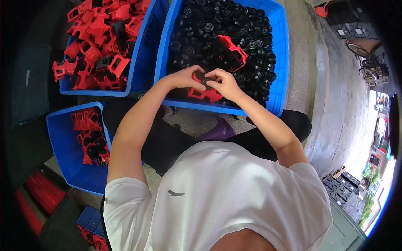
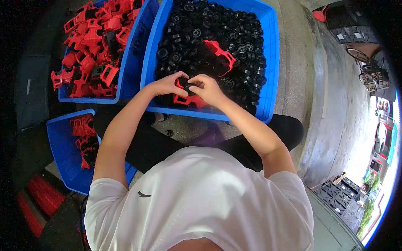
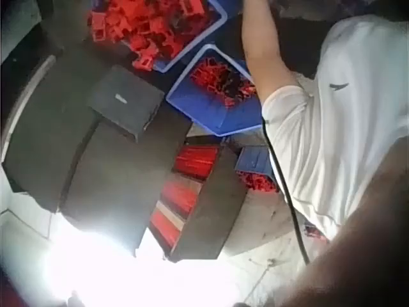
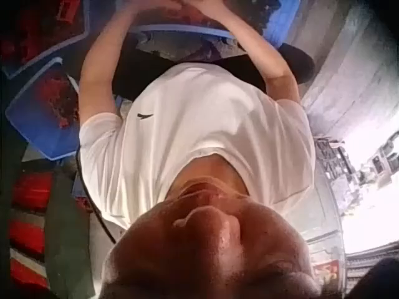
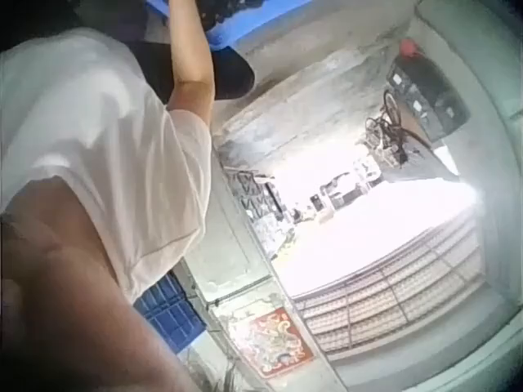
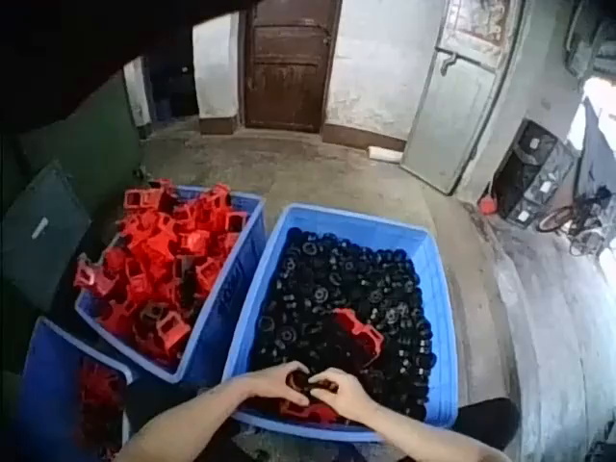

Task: The person assembles toy car components by attaching toy car wheels to toy car frames by hand.

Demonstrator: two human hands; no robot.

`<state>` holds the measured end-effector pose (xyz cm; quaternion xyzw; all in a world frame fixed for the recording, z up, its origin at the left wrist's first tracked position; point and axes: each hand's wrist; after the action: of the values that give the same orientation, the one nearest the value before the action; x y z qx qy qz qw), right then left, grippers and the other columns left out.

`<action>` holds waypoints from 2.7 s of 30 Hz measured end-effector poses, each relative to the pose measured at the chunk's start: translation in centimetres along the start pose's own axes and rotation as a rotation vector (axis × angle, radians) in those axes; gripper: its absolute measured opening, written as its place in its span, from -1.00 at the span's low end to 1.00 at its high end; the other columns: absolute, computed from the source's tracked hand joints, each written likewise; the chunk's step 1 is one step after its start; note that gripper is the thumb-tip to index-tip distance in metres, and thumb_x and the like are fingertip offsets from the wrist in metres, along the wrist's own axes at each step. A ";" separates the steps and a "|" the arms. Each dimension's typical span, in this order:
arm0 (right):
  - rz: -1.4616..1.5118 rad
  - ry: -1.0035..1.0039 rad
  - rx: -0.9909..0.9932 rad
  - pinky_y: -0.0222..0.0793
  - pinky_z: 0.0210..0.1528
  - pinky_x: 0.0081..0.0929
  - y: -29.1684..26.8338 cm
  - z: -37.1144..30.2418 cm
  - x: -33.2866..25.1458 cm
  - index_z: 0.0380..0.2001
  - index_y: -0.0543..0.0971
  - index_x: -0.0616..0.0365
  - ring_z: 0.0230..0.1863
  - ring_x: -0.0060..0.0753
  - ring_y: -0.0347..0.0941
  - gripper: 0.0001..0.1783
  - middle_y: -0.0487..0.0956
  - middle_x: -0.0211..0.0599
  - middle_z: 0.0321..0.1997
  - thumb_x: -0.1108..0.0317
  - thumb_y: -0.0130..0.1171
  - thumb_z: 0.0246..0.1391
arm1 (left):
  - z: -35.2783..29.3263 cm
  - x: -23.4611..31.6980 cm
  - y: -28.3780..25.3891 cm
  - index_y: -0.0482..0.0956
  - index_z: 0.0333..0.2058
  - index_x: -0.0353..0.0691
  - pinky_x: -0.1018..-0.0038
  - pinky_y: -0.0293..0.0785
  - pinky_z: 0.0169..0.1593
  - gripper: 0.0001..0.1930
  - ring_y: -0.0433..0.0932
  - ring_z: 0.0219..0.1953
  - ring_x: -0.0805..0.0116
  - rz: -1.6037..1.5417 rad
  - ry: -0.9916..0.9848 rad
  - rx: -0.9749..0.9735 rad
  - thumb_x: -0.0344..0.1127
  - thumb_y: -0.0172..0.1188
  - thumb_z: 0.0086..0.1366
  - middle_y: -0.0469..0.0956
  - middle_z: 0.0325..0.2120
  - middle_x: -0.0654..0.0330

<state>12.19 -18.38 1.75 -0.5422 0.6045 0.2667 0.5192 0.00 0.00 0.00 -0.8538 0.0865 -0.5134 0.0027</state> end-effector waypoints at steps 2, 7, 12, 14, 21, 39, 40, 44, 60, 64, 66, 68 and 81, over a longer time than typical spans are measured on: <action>-0.022 -0.086 0.033 0.39 -0.06 -0.53 0.3 -0.1 -0.1 -0.16 0.61 0.20 -0.15 -0.51 0.50 -0.76 0.59 -0.26 -0.11 0.34 0.21 0.13 | 0.3 -0.5 1.0 0.41 -0.02 -0.21 0.37 0.37 0.06 -0.33 0.47 -0.06 0.20 0.183 0.058 0.198 -0.10 0.47 -0.11 0.47 -0.11 0.07; 0.101 -0.077 0.045 0.37 -0.01 -0.43 -3.1 4.4 1.4 0.02 0.51 0.21 -0.07 -0.44 0.47 -0.57 0.57 -0.37 -0.06 0.11 0.01 0.28 | -0.2 0.8 1.6 0.42 -0.06 -0.25 0.35 0.33 0.09 -0.34 0.40 0.01 0.11 0.265 0.116 0.299 -0.13 0.47 -0.14 0.41 -0.09 0.00; -0.398 0.329 0.235 0.36 0.06 -0.23 -8.2 9.1 2.2 0.02 0.49 0.19 0.05 0.12 0.42 -0.50 0.47 0.10 0.07 0.11 0.15 0.07 | -0.8 0.0 1.5 0.42 -0.03 -0.20 0.34 0.33 0.13 -0.33 0.37 0.06 0.04 0.277 0.266 0.261 -0.15 0.43 -0.16 0.32 -0.02 -0.05; -0.755 -0.199 0.706 0.38 -0.03 -0.13 -6.3 8.6 0.6 -0.12 0.52 0.22 -0.02 0.11 0.44 -0.65 0.54 -0.02 -0.12 0.25 0.10 0.06 | -1.5 0.0 1.2 0.42 -0.02 -0.20 0.34 0.33 0.13 -0.34 0.36 0.07 0.04 0.266 0.228 0.260 -0.16 0.42 -0.15 0.32 -0.02 -0.03; -0.848 -0.163 0.344 0.42 -0.06 -0.10 -4.5 10.6 5.9 -0.09 0.48 0.09 -0.12 0.16 0.46 -0.65 0.47 0.01 -0.09 0.47 0.04 -0.01 | -1.8 0.6 1.2 0.40 -0.01 -0.18 0.34 0.31 0.15 -0.32 0.35 0.08 0.06 0.231 0.372 0.210 -0.28 0.46 -0.19 0.29 -0.01 0.01; 0.491 0.504 -0.407 0.28 -0.17 -0.49 -3.4 8.3 5.5 -0.13 0.56 0.07 -0.25 -0.55 0.37 -0.75 0.53 -0.51 -0.25 0.25 0.13 0.15 | -1.7 0.2 1.4 -0.15 0.36 -0.19 0.35 0.05 0.34 0.16 0.06 0.35 0.06 0.179 0.298 0.217 -0.42 0.44 -0.17 0.04 0.30 -0.09; 0.493 0.503 -0.407 0.28 -0.17 -0.49 -3.4 8.3 5.7 -0.13 0.56 0.07 -0.25 -0.55 0.37 -0.75 0.53 -0.51 -0.25 0.25 0.13 0.15 | -1.8 0.3 1.5 -0.14 0.36 -0.19 0.35 0.04 0.34 0.15 0.06 0.35 0.07 0.174 0.275 0.216 -0.42 0.44 -0.17 0.04 0.30 -0.10; 0.606 0.538 -0.429 0.31 -0.20 -0.45 -3.2 8.8 5.5 -0.14 0.57 0.12 -0.26 -0.53 0.39 -0.75 0.53 -0.45 -0.27 0.29 0.12 0.12 | -1.8 -0.1 1.4 -0.10 0.35 -0.18 0.34 0.05 0.34 0.14 0.06 0.35 0.06 0.165 0.296 0.212 -0.42 0.44 -0.19 0.04 0.30 -0.08; -0.475 -0.226 -0.092 0.26 0.20 -0.16 -0.2 0.9 -0.1 0.22 0.15 0.24 0.17 0.11 0.29 0.13 0.38 0.09 0.11 0.02 0.50 -0.42 | -1.6 0.5 1.2 0.22 0.19 -0.22 0.27 0.32 0.17 0.00 0.36 0.10 0.04 0.328 0.272 0.256 -0.27 0.51 -0.31 0.34 0.04 0.00; -0.496 -0.294 -0.097 0.31 0.09 -0.14 -0.2 1.3 0.4 0.12 0.22 0.28 0.06 0.13 0.36 0.04 0.43 0.09 0.00 -0.06 0.46 -0.36 | -1.5 0.2 1.2 0.24 0.16 -0.25 0.27 0.33 0.16 -0.03 0.37 0.09 0.03 0.383 0.264 0.283 -0.25 0.51 -0.32 0.34 0.02 0.00; -0.506 -0.325 -0.084 0.32 0.07 -0.14 -0.3 1.5 0.4 0.07 0.26 0.27 0.04 0.11 0.37 -0.01 0.45 0.07 -0.03 -0.06 0.46 -0.36 | -1.7 0.4 1.2 0.24 0.15 -0.26 0.27 0.32 0.16 -0.03 0.36 0.09 0.03 0.372 0.258 0.269 -0.25 0.51 -0.31 0.34 0.02 -0.01; -0.525 -0.334 -0.141 0.33 0.05 -0.17 -0.5 1.8 0.2 0.03 0.30 0.27 0.02 0.07 0.39 -0.06 0.46 0.07 -0.06 -0.05 0.47 -0.36 | -1.8 0.8 1.1 0.24 0.15 -0.27 0.27 0.32 0.16 -0.04 0.36 0.10 0.02 0.360 0.252 0.256 -0.24 0.50 -0.31 0.33 0.02 -0.02; -0.920 -0.306 0.308 0.45 -0.10 -0.18 -4.5 13.7 6.1 -0.09 0.49 0.05 -0.06 0.00 0.44 -0.62 0.43 -0.07 -0.12 0.41 0.16 -0.07 | -0.7 3.9 2.1 0.22 0.15 -0.30 0.06 0.01 0.34 -0.07 0.01 0.34 -0.04 0.832 0.186 0.105 -0.23 0.42 -0.27 0.18 0.19 -0.03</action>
<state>21.82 -9.78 -7.09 -0.6242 0.2525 -0.0055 0.7393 0.86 -2.56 3.60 -0.6948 0.3972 -0.5472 0.2449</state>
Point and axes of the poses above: each hand's wrist, its own z-axis towards the middle knuckle, its own y-axis out of the palm, x = y × z
